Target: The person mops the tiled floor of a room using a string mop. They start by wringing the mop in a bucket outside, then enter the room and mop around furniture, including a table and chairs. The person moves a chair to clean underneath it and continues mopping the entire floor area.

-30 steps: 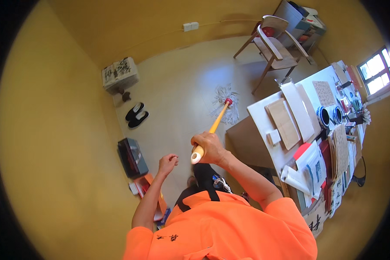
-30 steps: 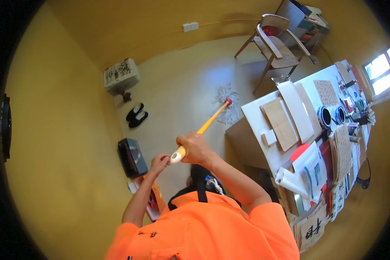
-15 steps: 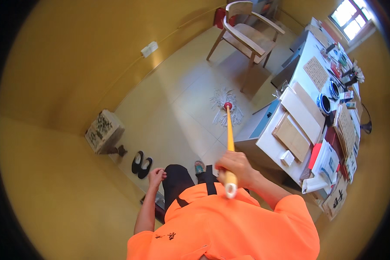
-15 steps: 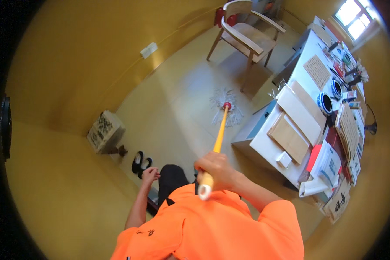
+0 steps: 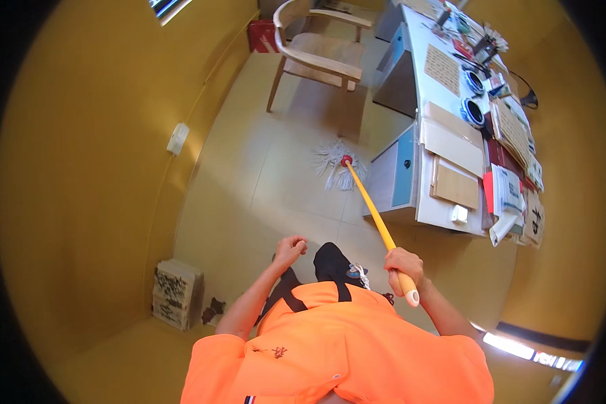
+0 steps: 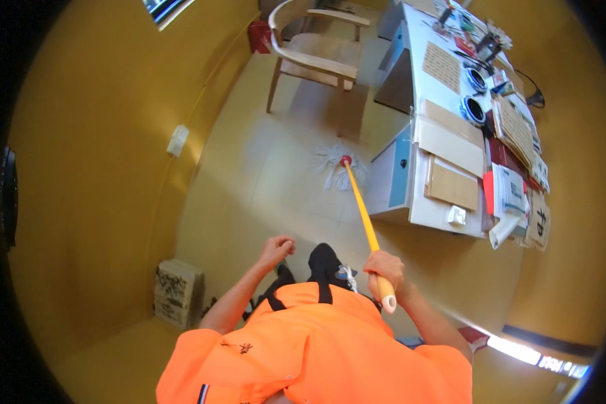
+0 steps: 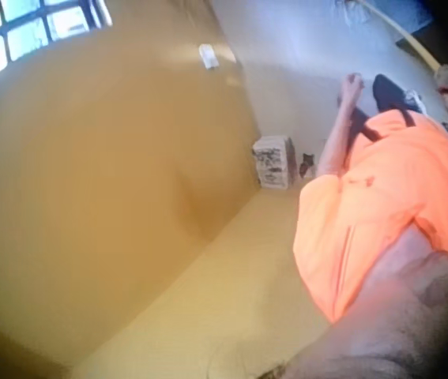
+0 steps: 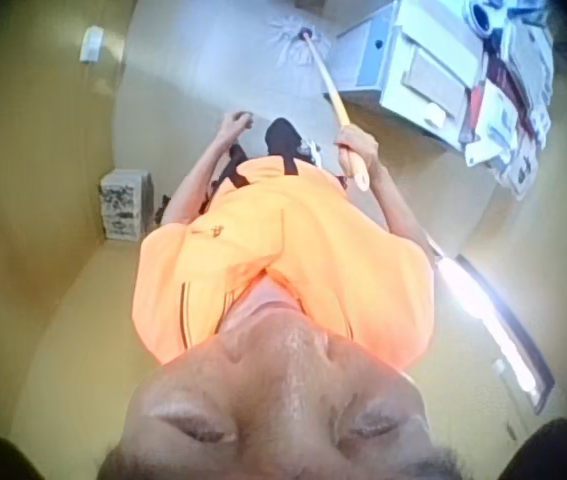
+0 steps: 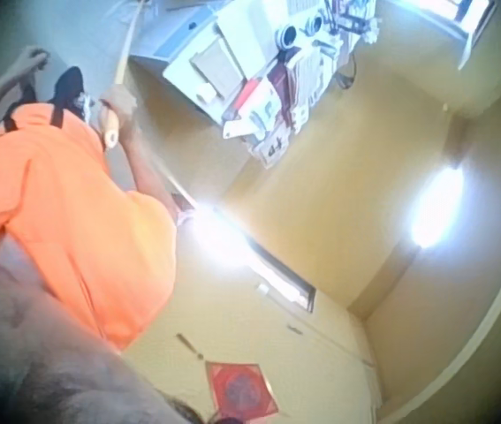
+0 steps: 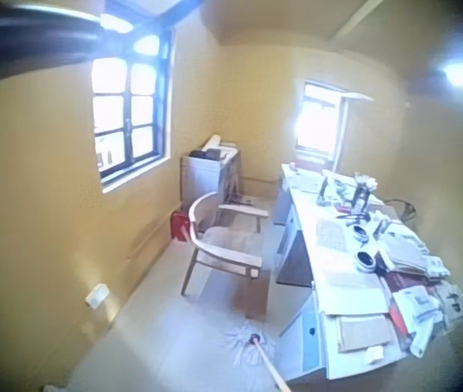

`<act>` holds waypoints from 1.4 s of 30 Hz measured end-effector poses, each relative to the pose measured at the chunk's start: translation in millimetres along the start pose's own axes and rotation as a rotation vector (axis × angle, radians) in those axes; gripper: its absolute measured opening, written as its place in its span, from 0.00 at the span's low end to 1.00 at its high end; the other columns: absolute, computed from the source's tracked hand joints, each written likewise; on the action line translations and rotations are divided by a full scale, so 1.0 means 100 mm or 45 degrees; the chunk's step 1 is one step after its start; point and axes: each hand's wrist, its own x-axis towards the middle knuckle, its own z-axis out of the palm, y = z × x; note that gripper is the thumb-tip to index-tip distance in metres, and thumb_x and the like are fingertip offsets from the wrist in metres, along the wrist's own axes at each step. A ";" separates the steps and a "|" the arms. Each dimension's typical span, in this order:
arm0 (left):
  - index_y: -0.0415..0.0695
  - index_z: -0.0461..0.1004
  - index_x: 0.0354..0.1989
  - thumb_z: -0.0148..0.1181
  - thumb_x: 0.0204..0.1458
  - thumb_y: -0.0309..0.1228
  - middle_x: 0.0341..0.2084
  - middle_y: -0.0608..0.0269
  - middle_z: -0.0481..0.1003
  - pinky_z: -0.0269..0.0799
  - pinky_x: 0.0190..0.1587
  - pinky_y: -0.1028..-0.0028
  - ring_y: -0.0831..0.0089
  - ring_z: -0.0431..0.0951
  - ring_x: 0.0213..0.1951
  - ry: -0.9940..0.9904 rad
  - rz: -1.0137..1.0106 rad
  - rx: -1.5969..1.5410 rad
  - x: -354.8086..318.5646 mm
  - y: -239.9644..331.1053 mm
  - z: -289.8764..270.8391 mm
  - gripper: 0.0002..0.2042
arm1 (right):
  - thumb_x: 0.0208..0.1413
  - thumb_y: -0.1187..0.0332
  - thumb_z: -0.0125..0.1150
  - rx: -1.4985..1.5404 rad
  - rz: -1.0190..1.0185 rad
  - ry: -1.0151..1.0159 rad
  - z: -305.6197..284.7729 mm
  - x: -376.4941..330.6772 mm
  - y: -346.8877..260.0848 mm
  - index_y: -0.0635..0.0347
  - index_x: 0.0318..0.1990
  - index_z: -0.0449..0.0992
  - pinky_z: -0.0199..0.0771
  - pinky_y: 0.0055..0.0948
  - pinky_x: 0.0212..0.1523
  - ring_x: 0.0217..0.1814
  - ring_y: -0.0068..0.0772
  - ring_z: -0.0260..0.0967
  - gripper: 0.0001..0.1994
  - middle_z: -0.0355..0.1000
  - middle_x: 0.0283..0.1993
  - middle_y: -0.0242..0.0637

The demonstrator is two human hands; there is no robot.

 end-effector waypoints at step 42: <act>0.40 0.62 0.44 0.48 0.53 0.39 0.27 0.54 0.73 0.74 0.29 0.66 0.62 0.76 0.28 -0.624 -1.378 -0.323 2.94 1.65 1.09 0.16 | 0.54 0.52 0.52 0.232 1.147 1.174 -0.06 2.00 -0.11 0.64 0.22 0.61 0.75 0.48 0.36 0.46 0.60 0.67 0.22 0.70 0.38 0.60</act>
